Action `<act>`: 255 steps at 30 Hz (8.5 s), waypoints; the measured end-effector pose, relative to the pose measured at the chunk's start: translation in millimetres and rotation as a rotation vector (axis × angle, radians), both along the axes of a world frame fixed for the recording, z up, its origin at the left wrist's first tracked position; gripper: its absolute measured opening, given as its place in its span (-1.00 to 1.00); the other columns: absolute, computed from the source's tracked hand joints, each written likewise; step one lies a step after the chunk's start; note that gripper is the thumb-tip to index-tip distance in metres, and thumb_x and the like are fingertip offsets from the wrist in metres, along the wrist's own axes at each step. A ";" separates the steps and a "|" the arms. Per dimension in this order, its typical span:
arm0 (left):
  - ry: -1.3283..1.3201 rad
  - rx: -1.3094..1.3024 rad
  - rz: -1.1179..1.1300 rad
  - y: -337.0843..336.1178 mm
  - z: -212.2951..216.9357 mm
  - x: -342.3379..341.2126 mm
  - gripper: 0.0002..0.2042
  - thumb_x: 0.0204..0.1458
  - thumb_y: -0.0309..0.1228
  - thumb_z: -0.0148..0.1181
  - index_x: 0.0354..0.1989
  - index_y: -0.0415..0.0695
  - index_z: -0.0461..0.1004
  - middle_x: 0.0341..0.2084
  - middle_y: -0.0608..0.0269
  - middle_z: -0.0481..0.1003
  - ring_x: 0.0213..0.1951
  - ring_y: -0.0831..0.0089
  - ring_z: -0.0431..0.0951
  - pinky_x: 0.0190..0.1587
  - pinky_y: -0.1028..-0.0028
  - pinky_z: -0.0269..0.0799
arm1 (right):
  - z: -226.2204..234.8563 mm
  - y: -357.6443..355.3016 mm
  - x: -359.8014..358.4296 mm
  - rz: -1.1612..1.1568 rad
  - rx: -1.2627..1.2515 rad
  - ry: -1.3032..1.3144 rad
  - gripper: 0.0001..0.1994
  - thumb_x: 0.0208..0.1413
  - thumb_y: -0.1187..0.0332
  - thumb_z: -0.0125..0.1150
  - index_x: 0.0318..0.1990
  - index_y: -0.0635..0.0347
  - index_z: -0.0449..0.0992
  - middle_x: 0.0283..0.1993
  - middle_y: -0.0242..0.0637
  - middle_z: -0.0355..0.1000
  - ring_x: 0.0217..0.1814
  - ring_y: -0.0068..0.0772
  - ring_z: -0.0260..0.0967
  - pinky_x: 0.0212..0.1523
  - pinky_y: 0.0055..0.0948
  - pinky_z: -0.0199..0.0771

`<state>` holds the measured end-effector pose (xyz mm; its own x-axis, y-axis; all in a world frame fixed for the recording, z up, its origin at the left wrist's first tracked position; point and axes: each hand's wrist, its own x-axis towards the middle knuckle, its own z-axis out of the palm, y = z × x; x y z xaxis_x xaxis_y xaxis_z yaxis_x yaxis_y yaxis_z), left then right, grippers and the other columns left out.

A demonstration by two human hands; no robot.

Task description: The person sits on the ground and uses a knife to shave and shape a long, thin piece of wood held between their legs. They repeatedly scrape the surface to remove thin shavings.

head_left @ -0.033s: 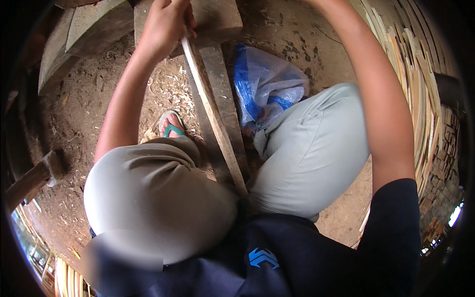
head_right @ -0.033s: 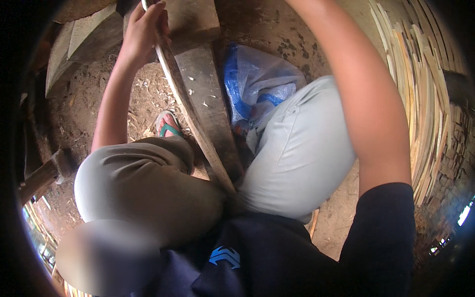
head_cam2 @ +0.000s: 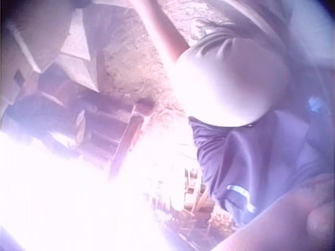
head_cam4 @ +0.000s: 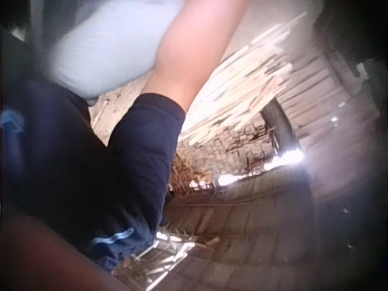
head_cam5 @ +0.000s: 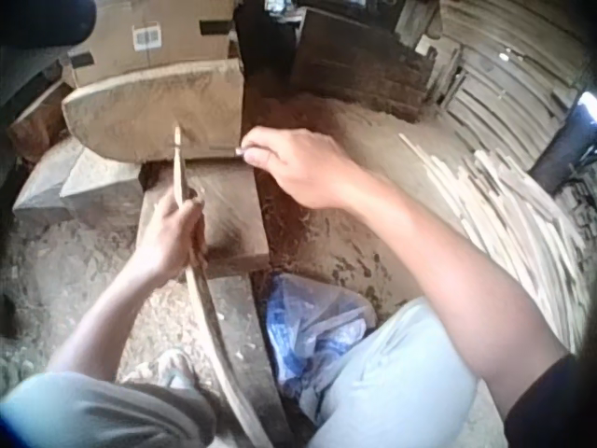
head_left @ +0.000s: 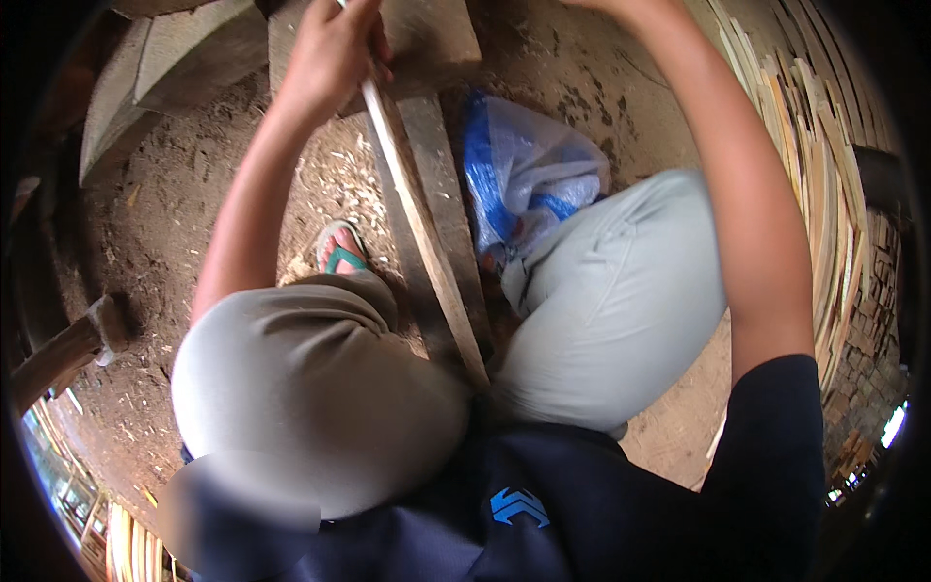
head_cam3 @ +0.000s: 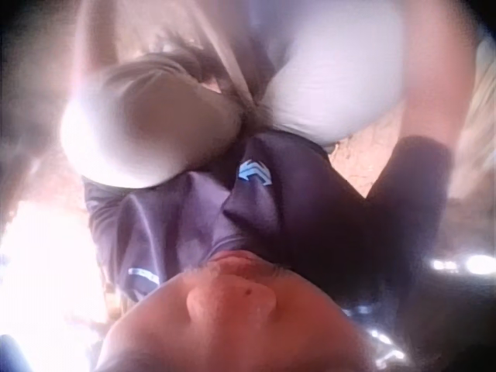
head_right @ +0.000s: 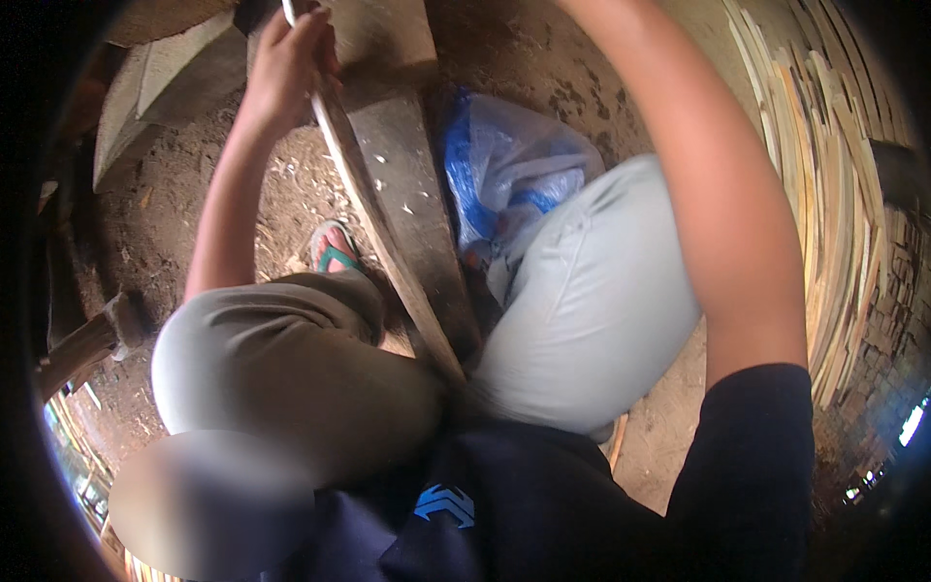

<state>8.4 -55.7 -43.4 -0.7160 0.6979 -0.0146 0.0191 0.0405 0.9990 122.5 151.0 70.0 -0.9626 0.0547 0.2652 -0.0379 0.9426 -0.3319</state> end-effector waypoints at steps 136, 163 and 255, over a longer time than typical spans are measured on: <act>-0.169 0.275 0.322 26.4 42.8 -38.6 -0.69 0.30 -0.13 0.06 -0.48 0.04 0.32 -0.66 0.63 0.13 -0.63 0.78 0.03 -0.61 0.59 -0.12 | -9.8 41.3 -47.6 -0.168 -0.316 -0.218 -0.44 0.24 -0.13 0.13 -0.41 0.31 0.56 -0.64 -0.09 0.28 -0.57 -0.24 0.25 -0.42 -0.25 0.24; -0.064 0.126 0.031 -3.8 29.2 5.3 -0.73 0.31 -0.29 0.12 0.01 -0.23 0.39 -0.36 0.32 0.44 -0.32 0.65 0.46 -0.40 0.58 0.39 | 0.6 94.6 7.9 -0.236 -0.539 -0.326 -0.42 0.31 -0.15 0.06 -0.60 0.11 0.22 -0.57 -0.57 0.07 -0.46 -0.64 0.01 -0.38 -0.51 0.05; 0.007 -0.313 0.157 -6.1 96.5 84.4 -0.79 0.38 -0.31 -0.19 -0.14 -0.18 0.01 -0.59 0.04 0.35 -0.73 0.23 0.43 -0.76 0.26 0.35 | -33.7 100.5 72.0 -0.184 -0.524 -0.410 -0.34 0.22 -0.28 0.10 -0.69 0.07 0.22 -0.69 -0.54 0.07 -0.59 -0.60 0.01 -0.50 -0.47 0.07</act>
<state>92.8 -61.8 53.1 -0.8154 0.5413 -0.2054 -0.0049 0.3483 0.9374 194.5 251.5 36.3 -0.9422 0.2487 -0.2244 0.3335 0.6326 -0.6990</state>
